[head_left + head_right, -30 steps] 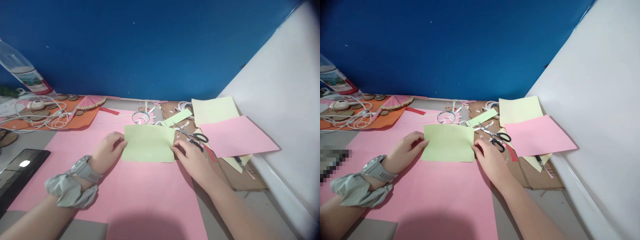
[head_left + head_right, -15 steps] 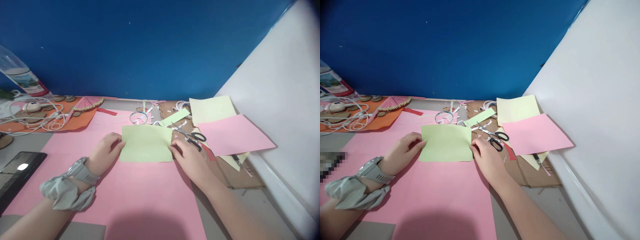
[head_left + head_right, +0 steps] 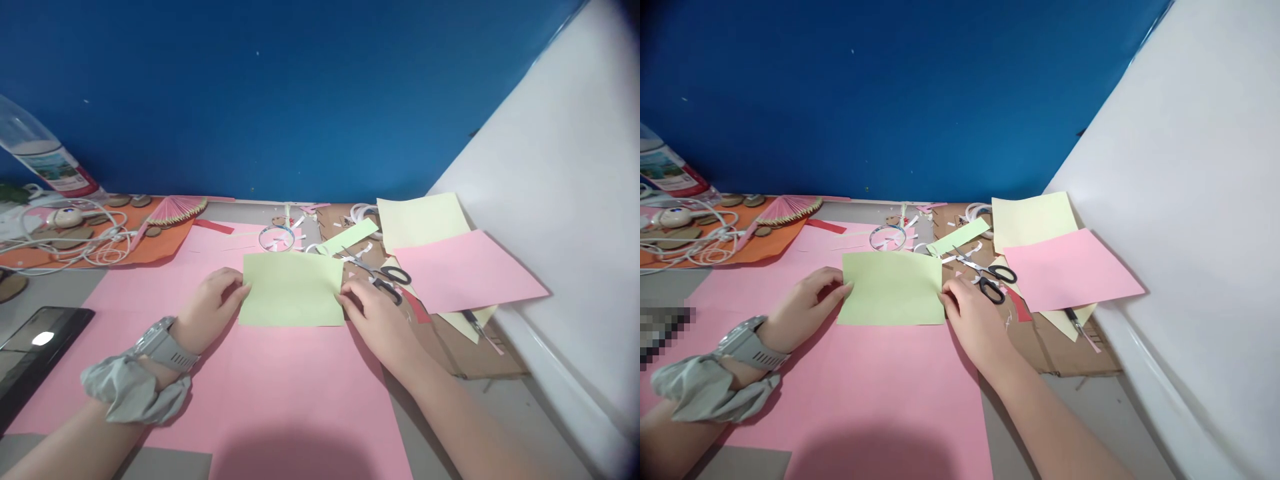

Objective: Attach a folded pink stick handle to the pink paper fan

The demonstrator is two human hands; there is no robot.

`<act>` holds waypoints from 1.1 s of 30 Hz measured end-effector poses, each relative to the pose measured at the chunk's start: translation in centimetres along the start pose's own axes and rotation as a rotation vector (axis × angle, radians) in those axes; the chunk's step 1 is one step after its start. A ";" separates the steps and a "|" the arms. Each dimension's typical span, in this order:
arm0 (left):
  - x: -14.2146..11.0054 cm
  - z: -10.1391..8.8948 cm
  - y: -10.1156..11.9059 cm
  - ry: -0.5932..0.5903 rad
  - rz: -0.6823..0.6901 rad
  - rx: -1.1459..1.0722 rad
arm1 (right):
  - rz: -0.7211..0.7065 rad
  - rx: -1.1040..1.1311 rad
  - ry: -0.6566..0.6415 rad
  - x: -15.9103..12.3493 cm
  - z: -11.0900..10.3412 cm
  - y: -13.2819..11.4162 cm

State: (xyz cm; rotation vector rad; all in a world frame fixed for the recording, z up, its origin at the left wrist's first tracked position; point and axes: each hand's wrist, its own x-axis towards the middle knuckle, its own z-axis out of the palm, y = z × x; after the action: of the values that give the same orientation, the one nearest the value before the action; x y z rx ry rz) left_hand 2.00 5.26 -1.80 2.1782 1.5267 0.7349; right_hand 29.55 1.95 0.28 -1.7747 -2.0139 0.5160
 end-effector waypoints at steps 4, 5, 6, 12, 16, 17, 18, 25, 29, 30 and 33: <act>0.0 0.0 0.0 0.006 -0.001 0.003 | -0.001 -0.001 -0.005 0.0 0.0 0.0; 0.0 0.0 0.0 0.007 -0.003 0.004 | -0.001 -0.002 -0.003 0.0 0.0 0.0; 0.0 0.0 0.0 0.007 -0.005 0.003 | -0.003 -0.002 0.000 0.0 0.0 0.0; 0.0 0.0 0.0 0.009 0.004 -0.002 | -0.007 -0.012 -0.004 -0.1 0.0 -0.1; 0.0 0.0 0.0 0.006 -0.002 0.006 | -0.010 -0.005 -0.008 0.0 -0.1 -0.2; 0.0 0.0 0.0 0.009 -0.004 0.008 | -0.009 -0.001 -0.006 0.0 -0.1 -0.2; -0.1 0.0 0.0 0.014 -0.004 0.008 | -0.007 0.002 -0.004 0.0 -0.1 -0.2; 0.0 0.0 0.1 0.011 -0.007 -0.003 | 0.003 -0.005 -0.006 -0.1 0.2 0.0; 0.0 0.1 0.2 0.012 -0.008 -0.007 | -0.002 0.000 -0.009 -0.1 0.2 0.2; 0.0 0.1 0.2 0.011 -0.009 -0.006 | -0.005 -0.002 -0.006 -0.1 0.2 0.2; 0.0 0.0 0.2 0.010 -0.010 -0.007 | -0.012 -0.005 0.006 -0.1 0.2 0.1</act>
State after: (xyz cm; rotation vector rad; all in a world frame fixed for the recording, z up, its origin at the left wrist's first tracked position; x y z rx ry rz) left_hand 2.11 5.15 -1.68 2.1635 1.5360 0.7485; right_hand 29.56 1.89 0.09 -1.7643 -2.0221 0.5016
